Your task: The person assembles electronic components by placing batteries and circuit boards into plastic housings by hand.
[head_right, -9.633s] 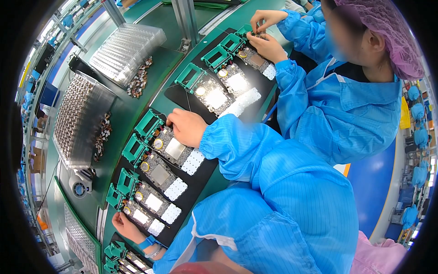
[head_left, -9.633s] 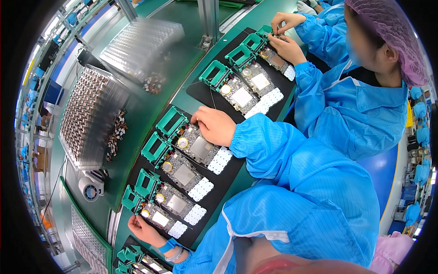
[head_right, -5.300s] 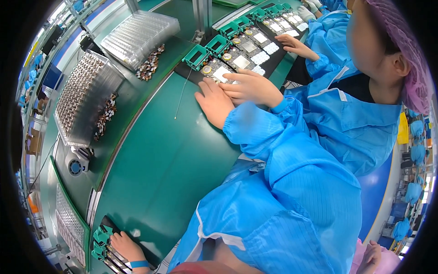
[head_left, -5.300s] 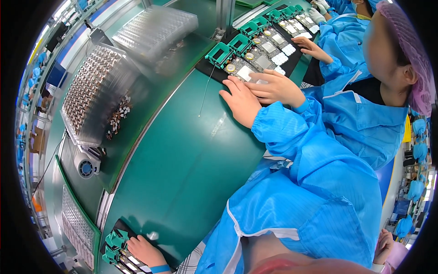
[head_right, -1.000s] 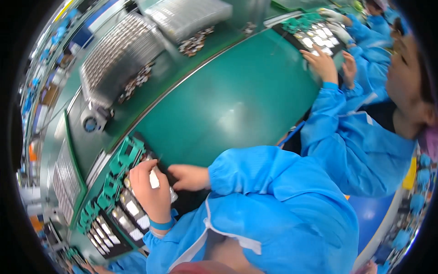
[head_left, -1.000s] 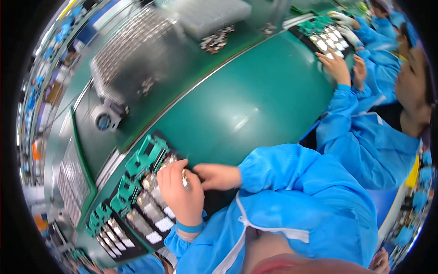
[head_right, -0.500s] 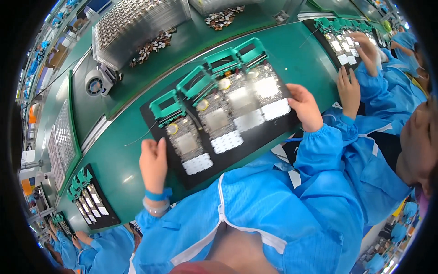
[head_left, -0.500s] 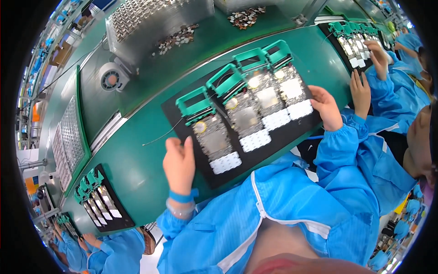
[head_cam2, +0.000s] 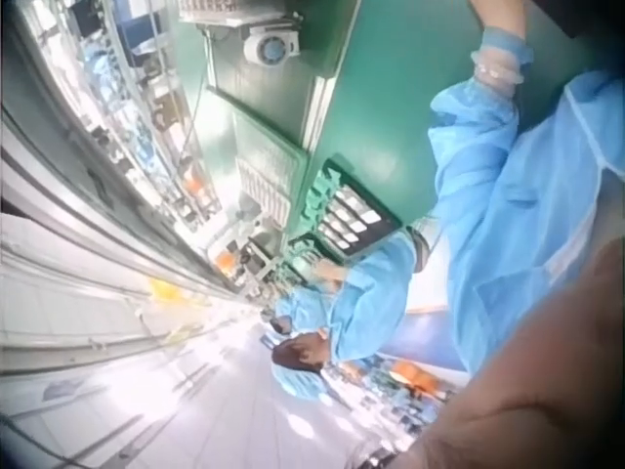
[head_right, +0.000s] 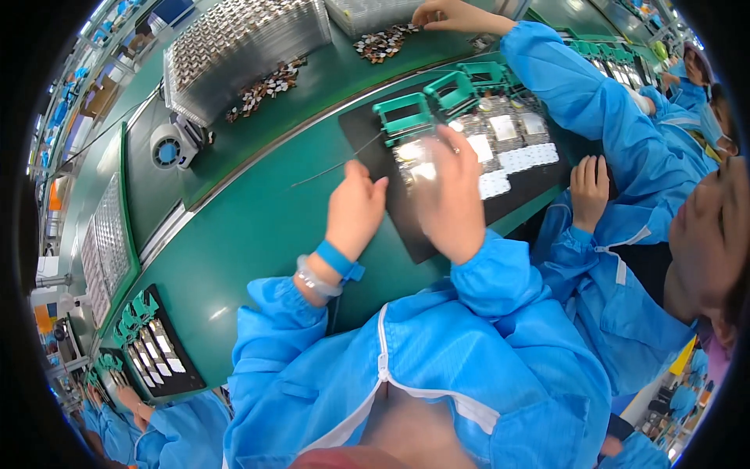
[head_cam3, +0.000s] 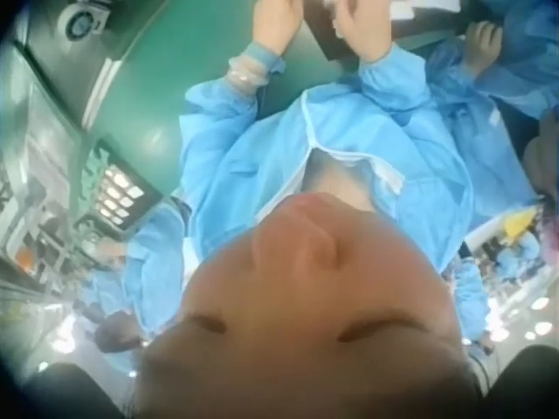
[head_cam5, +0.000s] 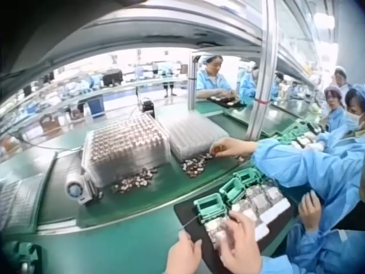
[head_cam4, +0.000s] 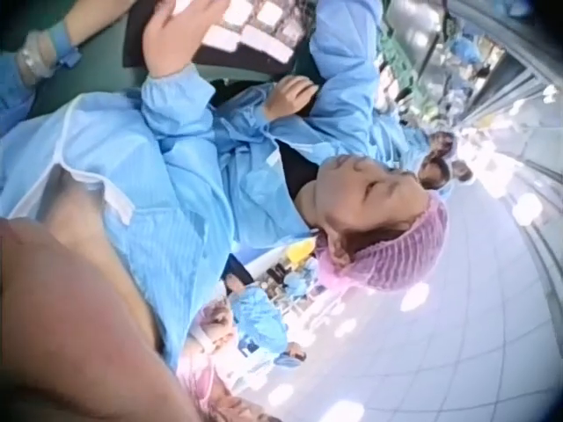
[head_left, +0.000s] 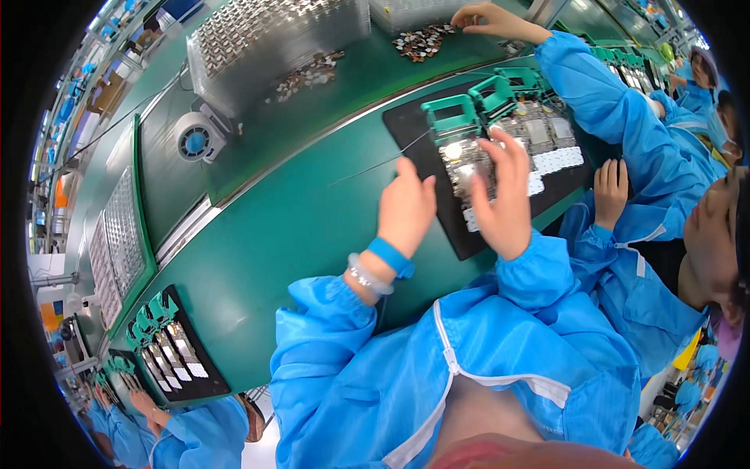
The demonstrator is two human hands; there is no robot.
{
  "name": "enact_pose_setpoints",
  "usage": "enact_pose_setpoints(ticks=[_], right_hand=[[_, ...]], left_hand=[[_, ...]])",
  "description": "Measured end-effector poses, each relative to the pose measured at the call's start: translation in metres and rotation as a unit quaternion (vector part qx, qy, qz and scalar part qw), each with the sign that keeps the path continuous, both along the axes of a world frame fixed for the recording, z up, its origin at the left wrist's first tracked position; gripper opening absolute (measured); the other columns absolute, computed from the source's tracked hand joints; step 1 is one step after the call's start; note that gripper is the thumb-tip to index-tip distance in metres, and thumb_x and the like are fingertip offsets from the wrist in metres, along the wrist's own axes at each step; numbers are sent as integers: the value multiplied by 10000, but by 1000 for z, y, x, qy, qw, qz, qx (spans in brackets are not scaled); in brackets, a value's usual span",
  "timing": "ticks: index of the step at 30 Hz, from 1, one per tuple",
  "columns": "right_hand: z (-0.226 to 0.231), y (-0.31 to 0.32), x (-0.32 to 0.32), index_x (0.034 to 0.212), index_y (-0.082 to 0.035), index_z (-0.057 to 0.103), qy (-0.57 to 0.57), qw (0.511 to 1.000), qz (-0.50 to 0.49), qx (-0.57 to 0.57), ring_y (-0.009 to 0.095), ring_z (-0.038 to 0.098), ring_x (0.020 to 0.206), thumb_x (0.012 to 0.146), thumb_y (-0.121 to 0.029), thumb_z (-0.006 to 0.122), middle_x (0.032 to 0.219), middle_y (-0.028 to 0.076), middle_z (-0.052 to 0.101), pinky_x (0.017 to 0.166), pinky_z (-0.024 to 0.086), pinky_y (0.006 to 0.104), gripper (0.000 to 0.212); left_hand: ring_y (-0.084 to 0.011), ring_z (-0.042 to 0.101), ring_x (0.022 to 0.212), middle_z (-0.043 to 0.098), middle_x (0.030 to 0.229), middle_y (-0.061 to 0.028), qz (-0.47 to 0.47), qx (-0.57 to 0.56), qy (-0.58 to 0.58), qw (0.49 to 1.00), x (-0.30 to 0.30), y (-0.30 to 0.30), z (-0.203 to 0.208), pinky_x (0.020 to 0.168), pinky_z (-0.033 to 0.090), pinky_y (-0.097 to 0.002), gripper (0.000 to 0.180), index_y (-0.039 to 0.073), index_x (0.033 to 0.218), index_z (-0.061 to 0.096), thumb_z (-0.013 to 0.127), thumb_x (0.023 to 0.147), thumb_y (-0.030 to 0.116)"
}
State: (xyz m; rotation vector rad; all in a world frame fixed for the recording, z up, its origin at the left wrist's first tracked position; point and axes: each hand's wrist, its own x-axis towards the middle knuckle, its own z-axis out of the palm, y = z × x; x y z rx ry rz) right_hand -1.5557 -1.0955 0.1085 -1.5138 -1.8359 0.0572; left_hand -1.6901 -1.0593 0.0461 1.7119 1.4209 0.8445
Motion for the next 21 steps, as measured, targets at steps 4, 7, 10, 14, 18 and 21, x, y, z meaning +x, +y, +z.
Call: enact_pose_setpoints(ticks=[4,7,10,14,18,21], right_hand=[[-1,1,-46,1139,-22,501,4,992,126,-11,374,394,1189,738,44,531,1272,186,407,991,327,422,407],[2,1,-68,1114,-20,520,22,985,168,-9,374,407,1176,729,44,539,1253,189,425,966,352,421,391],[-6,5,-80,1116,-12,519,83,970,218,-66,346,485,1080,759,15,570,1194,182,481,893,415,380,361],[-31,8,-83,1064,-18,536,29,952,269,-146,316,523,1003,763,22,571,1031,138,571,847,427,377,306],[-39,15,-86,979,-25,563,-64,943,315,-88,316,524,927,717,30,582,981,130,566,821,409,384,269],[-32,14,-92,960,-29,575,-49,948,302,-91,318,518,943,718,36,583,979,126,562,828,409,374,251]], left_hand=[[-406,589,741,584,876,-257,-85,56,-182,978,6,7,-15,612,485,-422,325,-45,1051,392,534,844,162],[-332,586,885,543,1053,-215,-174,99,-262,944,-16,6,-8,695,496,-339,366,-43,1136,407,530,837,130],[-265,561,992,500,1145,-164,-180,-14,-317,931,-53,-14,2,757,499,-291,361,-31,1151,442,544,814,51],[-227,562,972,505,1130,-146,23,38,-255,966,-125,-47,-9,781,506,-269,279,-3,1050,535,580,776,-27],[-236,541,984,514,1133,-137,352,109,30,929,-240,-112,-20,824,469,-322,272,17,1038,550,621,775,28],[-323,463,1112,498,1172,-191,531,82,377,754,-307,-187,-34,980,341,-424,481,-5,1118,511,696,770,271]])
